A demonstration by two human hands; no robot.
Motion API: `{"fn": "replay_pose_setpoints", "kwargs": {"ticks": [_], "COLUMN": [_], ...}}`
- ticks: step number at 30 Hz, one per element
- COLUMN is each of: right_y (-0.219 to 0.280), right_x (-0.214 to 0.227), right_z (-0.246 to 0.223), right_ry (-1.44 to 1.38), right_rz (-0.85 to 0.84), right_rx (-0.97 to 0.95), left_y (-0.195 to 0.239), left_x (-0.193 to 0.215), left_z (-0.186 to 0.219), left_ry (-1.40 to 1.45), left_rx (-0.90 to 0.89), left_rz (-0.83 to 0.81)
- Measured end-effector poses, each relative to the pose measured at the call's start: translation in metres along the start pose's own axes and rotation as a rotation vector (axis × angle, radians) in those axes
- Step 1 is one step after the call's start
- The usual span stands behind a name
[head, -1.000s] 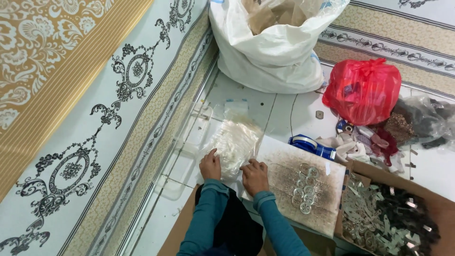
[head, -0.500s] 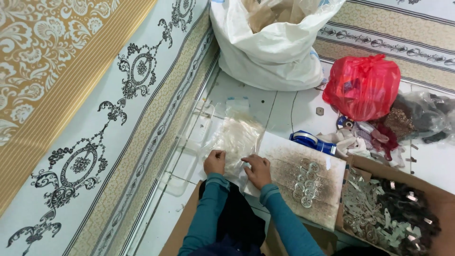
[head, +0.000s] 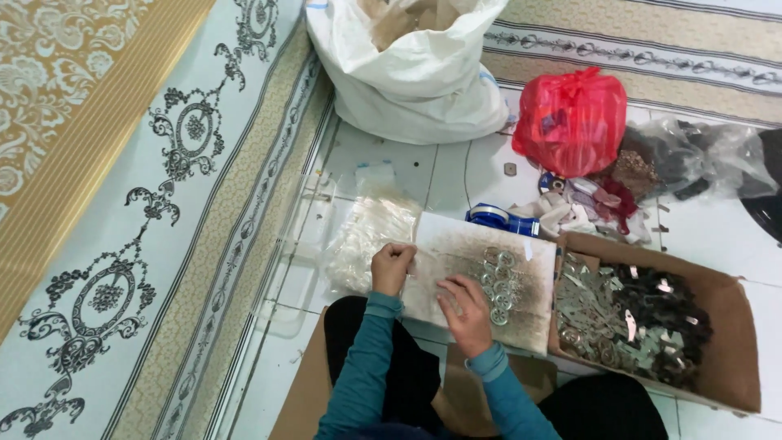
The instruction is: The person sits on the floor and picks small metal pendants from a cardboard box, placing them into a clear plastic bag. After filling the bag, they seal it and set it aside.
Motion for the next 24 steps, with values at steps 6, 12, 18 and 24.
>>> {"fn": "replay_pose_setpoints", "kwargs": {"ticks": [6,12,18,24], "right_y": [0.013,0.032,0.028,0.004], "right_x": [0.042,0.051,0.087,0.154], "right_z": [0.012,0.033,0.002,-0.011], "right_ry": [-0.267,-0.412,-0.554,-0.735], "right_rz": [0.128,0.194,0.122,0.16], "right_rx": [-0.312,-0.426,-0.432,-0.335], "left_y": [0.079,0.125,0.137,0.1], "left_x": [-0.051,-0.079,-0.086,-0.102], "left_z": [0.071,0.083,0.124,0.067], "left_ry": [0.383,0.042,-0.357,-0.485], "left_rx": [-0.072,-0.276,-0.838,-0.478], "left_rz": [-0.18,-0.326,-0.381,-0.812]}}
Point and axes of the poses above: each hand's wrist, its own y-axis away from the middle knuckle, its own x-axis out of the back of the hand, z = x × y, the point moved 7 cm from there along -y, towards the middle knuckle, and after that the axes turned 14 degrees about -z, right-handed, at the moved point
